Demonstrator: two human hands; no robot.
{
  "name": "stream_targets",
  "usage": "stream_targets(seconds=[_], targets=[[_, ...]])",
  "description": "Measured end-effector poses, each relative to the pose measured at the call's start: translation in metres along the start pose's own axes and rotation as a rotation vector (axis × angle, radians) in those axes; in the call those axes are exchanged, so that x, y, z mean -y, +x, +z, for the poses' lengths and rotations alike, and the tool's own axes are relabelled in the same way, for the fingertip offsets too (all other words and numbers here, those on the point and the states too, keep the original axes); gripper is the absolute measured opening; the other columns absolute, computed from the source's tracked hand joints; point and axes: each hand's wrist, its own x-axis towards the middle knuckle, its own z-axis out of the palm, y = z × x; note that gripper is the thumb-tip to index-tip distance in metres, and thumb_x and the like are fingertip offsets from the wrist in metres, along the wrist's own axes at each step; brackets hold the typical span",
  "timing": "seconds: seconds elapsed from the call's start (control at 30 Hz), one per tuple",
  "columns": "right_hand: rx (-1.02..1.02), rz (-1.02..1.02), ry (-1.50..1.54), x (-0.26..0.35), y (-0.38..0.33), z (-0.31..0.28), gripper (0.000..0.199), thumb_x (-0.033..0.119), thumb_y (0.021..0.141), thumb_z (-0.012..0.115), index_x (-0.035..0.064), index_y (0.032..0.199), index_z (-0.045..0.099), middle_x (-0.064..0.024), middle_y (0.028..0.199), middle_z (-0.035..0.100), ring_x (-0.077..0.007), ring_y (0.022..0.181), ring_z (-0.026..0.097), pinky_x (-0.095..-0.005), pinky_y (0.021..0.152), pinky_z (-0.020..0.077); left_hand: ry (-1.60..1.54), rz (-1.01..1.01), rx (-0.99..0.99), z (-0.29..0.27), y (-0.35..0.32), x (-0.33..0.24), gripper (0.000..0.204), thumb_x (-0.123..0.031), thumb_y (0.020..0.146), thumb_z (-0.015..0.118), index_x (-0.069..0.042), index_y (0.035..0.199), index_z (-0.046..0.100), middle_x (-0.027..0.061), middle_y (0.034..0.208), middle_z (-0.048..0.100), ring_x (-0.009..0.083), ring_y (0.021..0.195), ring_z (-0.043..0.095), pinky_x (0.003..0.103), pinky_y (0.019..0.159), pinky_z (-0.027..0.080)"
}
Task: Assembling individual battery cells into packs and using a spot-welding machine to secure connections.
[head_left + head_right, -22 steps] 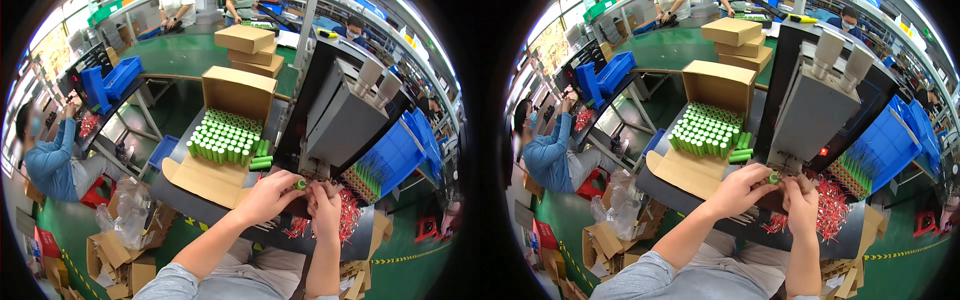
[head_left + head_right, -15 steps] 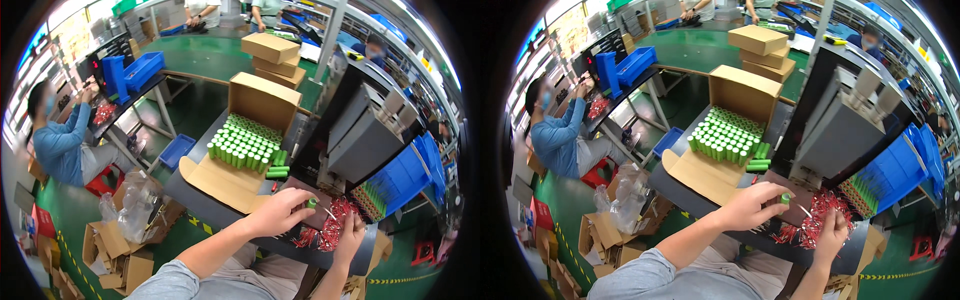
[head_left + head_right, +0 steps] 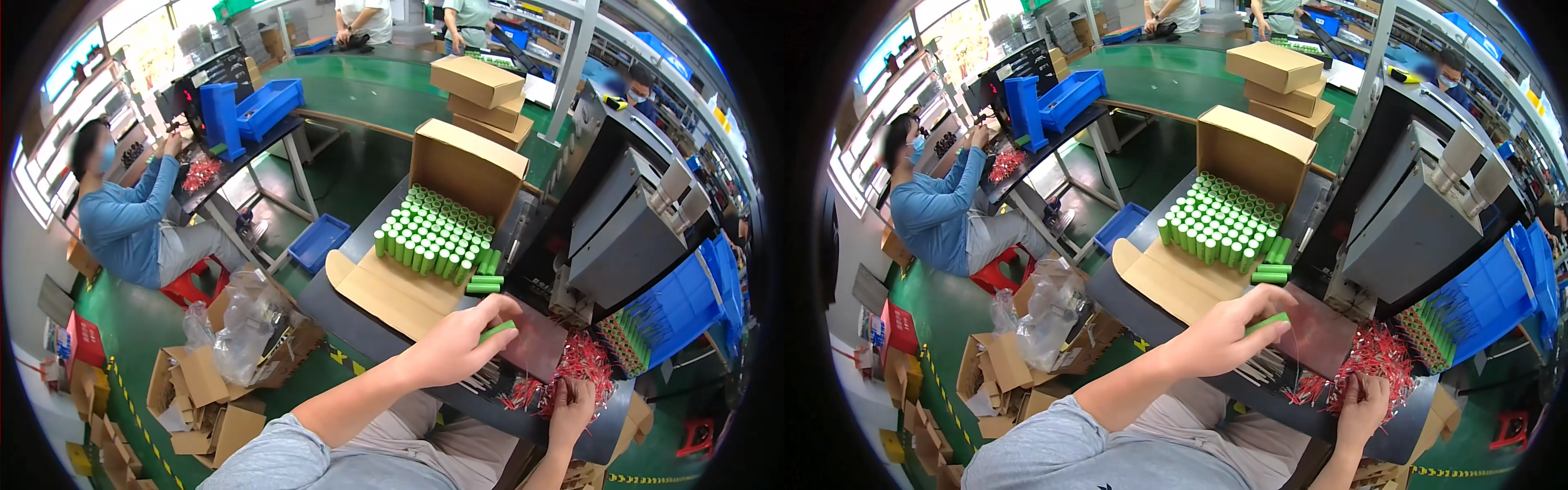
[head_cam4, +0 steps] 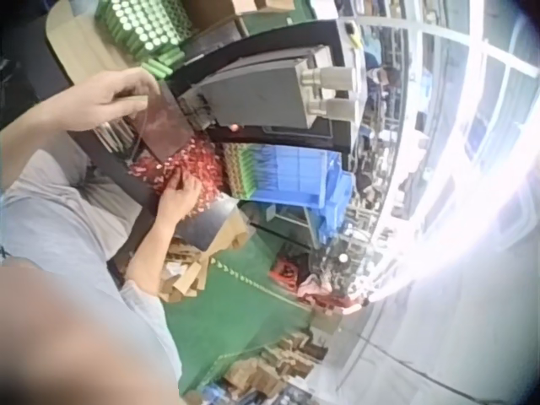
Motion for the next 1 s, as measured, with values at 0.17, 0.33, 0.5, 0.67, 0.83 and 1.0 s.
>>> stream_targets(seconds=[0.17, 0.33, 0.5, 0.67, 0.83, 1.0], targets=[[-0.009, 0.04, -0.002, 0.019, -0.001, -0.001, 0.014, 0.001, 0.092, 0.074, -0.0023, 0.105, 0.07, -0.0119, 0.096, 0.06, -0.0245, 0.085, 0.061, -0.0335, 0.079, 0.0506, 0.173, 0.117, 0.004, 0.007, 0.015, 0.004, 0.018, -0.015, 0.096, 0.07, -0.001, 0.105, 0.063, 0.0141, 0.101, 0.067, 0.029, 0.094, 0.068, 0.039, 0.084, 0.054], [0.066, 0.051, 0.043, 0.03, -0.001, -0.011, 0.016, 0.002, 0.091, 0.075, -0.0003, 0.106, 0.071, -0.0115, 0.096, 0.061, -0.0245, 0.087, 0.062, -0.0336, 0.077, 0.0509, 0.229, 0.168, 0.003, 0.025, 0.03, 0.013, 0.019, -0.009, 0.091, 0.072, -0.001, 0.105, 0.064, 0.0147, 0.102, 0.062, 0.0297, 0.09, 0.065, 0.039, 0.08, 0.054], [0.085, -0.087, 0.084, 0.018, -0.001, -0.012, 0.015, -0.003, 0.087, 0.076, -0.0025, 0.101, 0.07, -0.0106, 0.096, 0.06, -0.0237, 0.085, 0.061, -0.0327, 0.073, 0.0507, 0.219, 0.144, 0.055, 0.042, 0.038, 0.028, 0.022, -0.007, 0.089, 0.073, 0.0, 0.108, 0.064, 0.0137, 0.098, 0.06, 0.0284, 0.087, 0.064, 0.038, 0.076, 0.054], [0.067, -0.015, 0.147, 0.014, -0.003, -0.007, 0.012, -0.004, 0.087, 0.075, -0.0035, 0.096, 0.067, -0.01, 0.094, 0.059, -0.0223, 0.082, 0.059, -0.0322, 0.07, 0.0491, 0.186, 0.18, 0.072, 0.042, 0.036, 0.032, 0.028, -0.011, 0.092, 0.075, 0.002, 0.115, 0.065, 0.013, 0.098, 0.061, 0.0253, 0.082, 0.064, 0.036, 0.073, 0.055], [-0.013, -0.146, 0.107, 0.001, -0.002, -0.002, 0.011, -0.001, 0.091, 0.075, -0.0024, 0.094, 0.065, -0.0061, 0.091, 0.056, -0.0146, 0.073, 0.052, -0.0284, 0.063, 0.0413, 0.159, 0.203, 0.074, 0.04, 0.035, 0.029, 0.029, -0.016, 0.095, 0.075, 0.001, 0.116, 0.066, 0.0129, 0.099, 0.062, 0.024, 0.083, 0.065, 0.035, 0.073, 0.055], [0.059, 0.295, 0.364, 0.004, 0.003, -0.019, 0.012, 0.009, 0.1, 0.071, 0.0046, 0.095, 0.062, 0.0055, 0.079, 0.049, -0.0029, 0.065, 0.036, -0.0236, 0.056, 0.0273, 0.167, 0.216, 0.083, 0.038, 0.035, 0.033, 0.029, -0.018, 0.096, 0.075, 0.0, 0.116, 0.066, 0.0125, 0.1, 0.062, 0.0238, 0.083, 0.065, 0.035, 0.074, 0.055]])
